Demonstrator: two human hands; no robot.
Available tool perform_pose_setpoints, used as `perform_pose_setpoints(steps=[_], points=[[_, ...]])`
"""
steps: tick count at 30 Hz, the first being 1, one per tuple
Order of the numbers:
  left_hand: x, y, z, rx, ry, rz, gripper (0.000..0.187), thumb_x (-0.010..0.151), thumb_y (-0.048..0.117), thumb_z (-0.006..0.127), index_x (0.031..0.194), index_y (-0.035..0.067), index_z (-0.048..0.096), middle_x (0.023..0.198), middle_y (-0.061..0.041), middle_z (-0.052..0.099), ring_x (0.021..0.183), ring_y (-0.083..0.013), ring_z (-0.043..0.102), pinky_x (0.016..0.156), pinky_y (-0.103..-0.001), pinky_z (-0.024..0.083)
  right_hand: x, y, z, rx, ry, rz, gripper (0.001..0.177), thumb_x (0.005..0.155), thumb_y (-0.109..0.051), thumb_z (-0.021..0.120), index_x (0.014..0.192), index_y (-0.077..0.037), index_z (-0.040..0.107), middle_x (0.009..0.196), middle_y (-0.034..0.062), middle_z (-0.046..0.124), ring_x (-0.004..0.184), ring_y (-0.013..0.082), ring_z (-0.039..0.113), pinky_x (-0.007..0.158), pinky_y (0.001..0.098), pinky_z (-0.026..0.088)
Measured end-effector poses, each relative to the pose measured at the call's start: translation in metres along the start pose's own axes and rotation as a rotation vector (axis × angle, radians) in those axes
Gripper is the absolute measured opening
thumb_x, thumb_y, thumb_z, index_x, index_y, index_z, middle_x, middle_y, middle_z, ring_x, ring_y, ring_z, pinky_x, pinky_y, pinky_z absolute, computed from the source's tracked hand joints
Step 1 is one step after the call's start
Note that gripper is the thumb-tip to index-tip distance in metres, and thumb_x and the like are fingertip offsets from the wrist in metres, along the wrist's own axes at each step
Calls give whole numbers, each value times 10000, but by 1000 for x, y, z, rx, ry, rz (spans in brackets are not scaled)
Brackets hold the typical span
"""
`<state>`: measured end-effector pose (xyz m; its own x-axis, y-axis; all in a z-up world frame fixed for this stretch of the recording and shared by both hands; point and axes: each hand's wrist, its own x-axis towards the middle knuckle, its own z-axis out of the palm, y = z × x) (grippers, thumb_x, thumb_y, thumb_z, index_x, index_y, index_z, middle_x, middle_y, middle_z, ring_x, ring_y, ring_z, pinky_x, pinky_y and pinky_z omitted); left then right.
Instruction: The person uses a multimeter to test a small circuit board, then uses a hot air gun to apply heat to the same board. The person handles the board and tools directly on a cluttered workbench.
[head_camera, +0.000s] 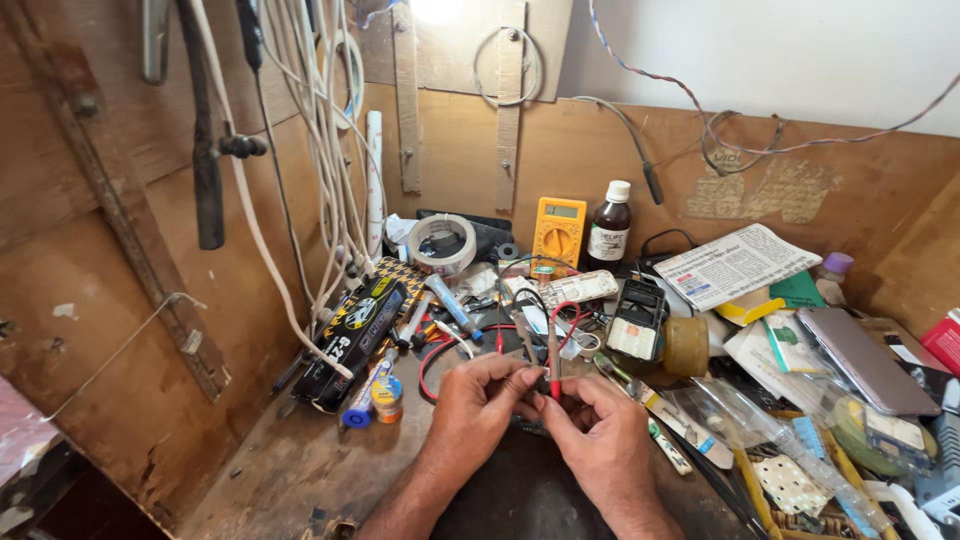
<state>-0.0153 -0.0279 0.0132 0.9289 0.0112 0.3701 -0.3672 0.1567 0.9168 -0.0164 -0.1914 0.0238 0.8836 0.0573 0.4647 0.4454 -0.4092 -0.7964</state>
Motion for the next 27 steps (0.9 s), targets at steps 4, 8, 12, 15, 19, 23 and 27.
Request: perform_pose_setpoints(steps=[4,8,12,15,19,23,27], points=[[-1,30,11,161,258,103,225,992,159,640,965,-31,759,780,-57,748,661,-112,718,588,-273,597,1,-1,0,-12,34,37,144,785,-143,823,834,-18,768,683,39,704,522,94,625,490,283,490],[18,67,17,480,452,387,199,997,155,658,969,-21,747,768,-69,713,667,-139,657,604,-301,536,5,-1,-4,-105,48,-2,199,782,-176,820,833,1,744,704,85,692,552,164,668,533,325,520],[86,77,16,667,290,642,130,972,104,689,967,-25,709,842,-140,696,724,-237,680,672,-344,531,7,-4,-5,-120,-10,100,240,770,-168,796,950,-21,735,736,109,706,607,229,700,581,362,541],[149,61,11,768,103,754,83,900,65,722,940,-6,739,866,-177,715,809,-339,700,745,-417,542,10,-6,-4,-164,-39,69,220,774,-173,782,942,-35,749,752,113,687,611,249,689,572,377,532],[216,24,3,1112,-192,673,114,834,18,701,925,33,767,893,-194,728,894,-367,713,829,-458,548,15,1,-1,-209,-45,39,210,772,-205,776,918,-54,764,761,122,663,696,292,686,631,417,530],[256,-4,-1,1516,-410,688,160,816,-37,642,922,31,741,970,-173,710,940,-344,711,818,-442,565,23,10,6,-281,-56,-78,217,749,-198,768,917,-61,748,842,124,664,812,329,667,708,464,514],[274,-20,-2,1748,-591,746,100,871,15,636,860,60,725,1018,-118,678,993,-281,691,857,-399,565,26,19,10,-329,-102,-20,212,753,-217,771,912,-81,736,866,118,667,854,318,665,746,472,511]])
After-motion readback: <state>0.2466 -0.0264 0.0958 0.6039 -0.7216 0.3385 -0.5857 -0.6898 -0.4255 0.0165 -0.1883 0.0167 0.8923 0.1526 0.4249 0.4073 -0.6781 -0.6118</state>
